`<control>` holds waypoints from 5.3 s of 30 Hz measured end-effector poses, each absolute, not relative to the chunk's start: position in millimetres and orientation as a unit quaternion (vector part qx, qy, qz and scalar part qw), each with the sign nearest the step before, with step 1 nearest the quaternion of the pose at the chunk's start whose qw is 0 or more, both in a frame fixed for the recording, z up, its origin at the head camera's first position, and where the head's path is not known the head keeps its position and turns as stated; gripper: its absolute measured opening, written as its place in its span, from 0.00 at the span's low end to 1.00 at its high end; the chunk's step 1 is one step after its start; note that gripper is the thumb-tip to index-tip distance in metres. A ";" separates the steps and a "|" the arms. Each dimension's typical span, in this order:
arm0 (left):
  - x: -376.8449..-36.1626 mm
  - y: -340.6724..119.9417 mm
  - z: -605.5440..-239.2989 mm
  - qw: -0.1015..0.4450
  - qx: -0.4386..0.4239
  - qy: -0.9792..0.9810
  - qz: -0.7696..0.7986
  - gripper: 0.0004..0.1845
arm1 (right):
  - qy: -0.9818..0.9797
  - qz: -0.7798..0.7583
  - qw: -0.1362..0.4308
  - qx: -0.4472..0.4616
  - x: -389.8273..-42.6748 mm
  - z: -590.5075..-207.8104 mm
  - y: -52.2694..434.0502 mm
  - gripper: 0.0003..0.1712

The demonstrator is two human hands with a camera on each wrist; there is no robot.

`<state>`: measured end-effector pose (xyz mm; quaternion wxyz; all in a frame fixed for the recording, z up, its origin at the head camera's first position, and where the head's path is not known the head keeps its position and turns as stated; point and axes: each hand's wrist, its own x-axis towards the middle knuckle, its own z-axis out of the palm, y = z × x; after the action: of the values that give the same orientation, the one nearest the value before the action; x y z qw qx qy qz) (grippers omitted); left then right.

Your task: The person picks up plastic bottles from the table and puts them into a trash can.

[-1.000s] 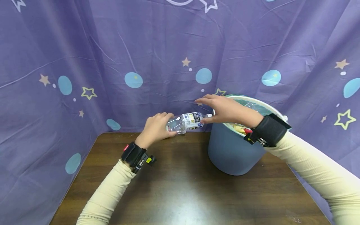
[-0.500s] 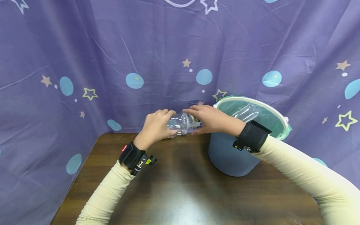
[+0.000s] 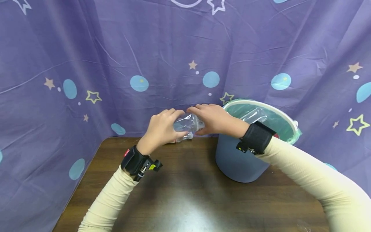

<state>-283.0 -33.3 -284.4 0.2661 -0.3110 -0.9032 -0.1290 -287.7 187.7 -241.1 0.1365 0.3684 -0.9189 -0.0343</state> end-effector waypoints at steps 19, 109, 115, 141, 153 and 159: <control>-315.6 -43.4 -301.9 0.199 -0.274 -0.924 -0.178 0.35 | -0.963 -0.035 0.034 0.267 -306.8 -177.3 241.2 0.41; -427.9 -57.5 -493.2 -0.021 -0.203 -0.975 -0.090 0.45 | -0.958 0.035 -0.246 0.145 -323.7 -222.5 377.0 0.42; -424.6 -60.5 -497.8 -0.018 -0.200 -0.973 -0.109 0.42 | -0.954 0.041 -0.255 0.153 -325.7 -223.6 376.3 0.39; -394.0 -87.0 -429.1 0.055 -0.241 -0.964 -0.097 0.35 | -0.971 0.005 -0.204 0.124 -309.2 -221.2 363.7 0.45; -370.1 -66.4 -348.8 0.135 -0.264 -0.950 -0.093 0.37 | -0.982 0.022 -0.048 0.180 -303.3 -203.1 315.7 0.44; -352.1 -53.2 -308.5 0.184 -0.269 -0.937 -0.123 0.37 | -0.975 0.026 0.033 0.217 -296.4 -196.3 272.6 0.45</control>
<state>-352.1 -53.2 -308.5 0.1836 -0.2690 -0.9375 -0.1226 -296.4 272.6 -196.3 0.0327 0.2166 -0.9754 0.0263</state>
